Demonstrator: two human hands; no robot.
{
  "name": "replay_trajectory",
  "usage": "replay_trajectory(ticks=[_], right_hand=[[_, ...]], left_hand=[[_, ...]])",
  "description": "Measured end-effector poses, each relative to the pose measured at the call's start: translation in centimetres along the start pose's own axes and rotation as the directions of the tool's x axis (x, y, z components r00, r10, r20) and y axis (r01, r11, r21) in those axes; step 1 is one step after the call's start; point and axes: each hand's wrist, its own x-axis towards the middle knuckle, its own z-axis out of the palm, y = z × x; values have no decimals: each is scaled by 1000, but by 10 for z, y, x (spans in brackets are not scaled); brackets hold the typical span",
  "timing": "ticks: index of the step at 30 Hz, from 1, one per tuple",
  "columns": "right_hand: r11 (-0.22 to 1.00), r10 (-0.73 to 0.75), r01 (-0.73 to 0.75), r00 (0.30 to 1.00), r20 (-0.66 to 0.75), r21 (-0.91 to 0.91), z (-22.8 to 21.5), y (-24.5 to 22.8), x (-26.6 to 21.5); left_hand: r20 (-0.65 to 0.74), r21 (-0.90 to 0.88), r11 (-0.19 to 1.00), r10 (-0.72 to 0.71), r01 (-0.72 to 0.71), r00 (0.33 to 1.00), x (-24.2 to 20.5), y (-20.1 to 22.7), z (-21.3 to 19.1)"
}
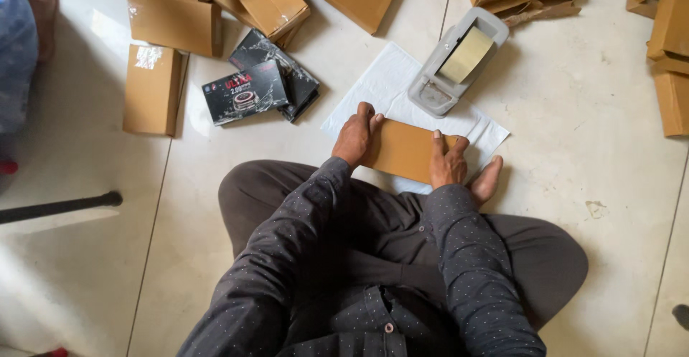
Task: The person sits on the floor and packs smartwatches into small cardboard boxes. They open the watch packaging, place the watch and accessories into the box, close the flaps, and seal the box with tape using a tape dispenser.
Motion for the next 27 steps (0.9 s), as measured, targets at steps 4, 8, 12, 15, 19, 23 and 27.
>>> replay_trajectory(ticks=[4, 8, 12, 15, 19, 23, 27], right_hand=[[998, -58, 59, 996, -63, 16, 16, 7, 6], [998, -51, 55, 989, -136, 25, 24, -8, 8], [999, -29, 26, 995, -99, -40, 19, -21, 0], [983, -40, 31, 998, -49, -179, 17, -26, -1], [994, -14, 6, 997, -77, -106, 18, -32, -2], [992, -83, 72, 991, -109, -99, 14, -34, -3], [979, -156, 138, 981, -115, -148, 15, -36, -1]], left_hand=[[13, 64, 998, -14, 13, 1000, 5, 10, -1], [-1, 113, 991, -69, 69, 998, 9, 23, -8], [12, 311, 942, -137, 127, 991, 9, 34, -5], [-3, 329, 925, -201, 191, 980, 11, 35, 3], [-62, 346, 922, -163, 174, 985, 11, 29, 4], [-43, 306, 935, -176, 181, 983, 14, 34, 2], [-45, 354, 923, -143, 150, 989, 17, 37, 0]])
